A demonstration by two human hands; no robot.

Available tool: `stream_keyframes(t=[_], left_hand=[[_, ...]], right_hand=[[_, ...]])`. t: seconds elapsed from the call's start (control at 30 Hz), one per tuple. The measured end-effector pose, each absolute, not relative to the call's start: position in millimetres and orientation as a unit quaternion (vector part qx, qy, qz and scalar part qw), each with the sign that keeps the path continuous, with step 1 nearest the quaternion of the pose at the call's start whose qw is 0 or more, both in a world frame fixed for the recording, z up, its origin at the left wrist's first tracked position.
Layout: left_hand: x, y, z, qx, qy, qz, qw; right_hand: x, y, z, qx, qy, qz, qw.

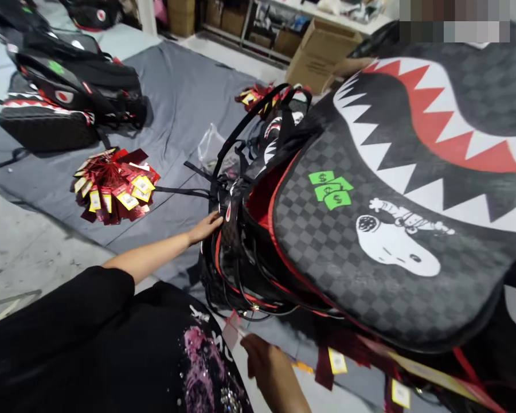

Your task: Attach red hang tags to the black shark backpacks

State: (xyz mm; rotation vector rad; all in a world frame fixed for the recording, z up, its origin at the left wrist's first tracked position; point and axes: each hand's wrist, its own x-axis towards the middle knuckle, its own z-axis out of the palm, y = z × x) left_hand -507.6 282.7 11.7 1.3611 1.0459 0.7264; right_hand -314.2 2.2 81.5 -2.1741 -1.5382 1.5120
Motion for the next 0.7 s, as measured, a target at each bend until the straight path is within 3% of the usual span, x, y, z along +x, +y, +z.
stream_keyframes(t=[0.17,0.23,0.33,0.5,0.7], left_hand=[[-565,236,49,0.68,0.363,0.277,0.574],[-583,219,58,0.756,0.249,0.203,0.571],[-605,206,53,0.858,0.16,0.046,0.487],[-630,230,31,0.899,0.165,-0.075,0.399],[-626,280,19,0.912,0.21,-0.154,0.318]], right_hand=[[-400,74,97,-0.698,-0.553,0.437,0.13],[-428,89,83,-0.7,-0.536,0.444,0.161],[-462,91,56,-0.723,-0.479,0.449,0.214],[-485,71,12,-0.771,-0.366,0.451,0.261],[-484,49,-29,-0.851,-0.3,0.349,0.253]])
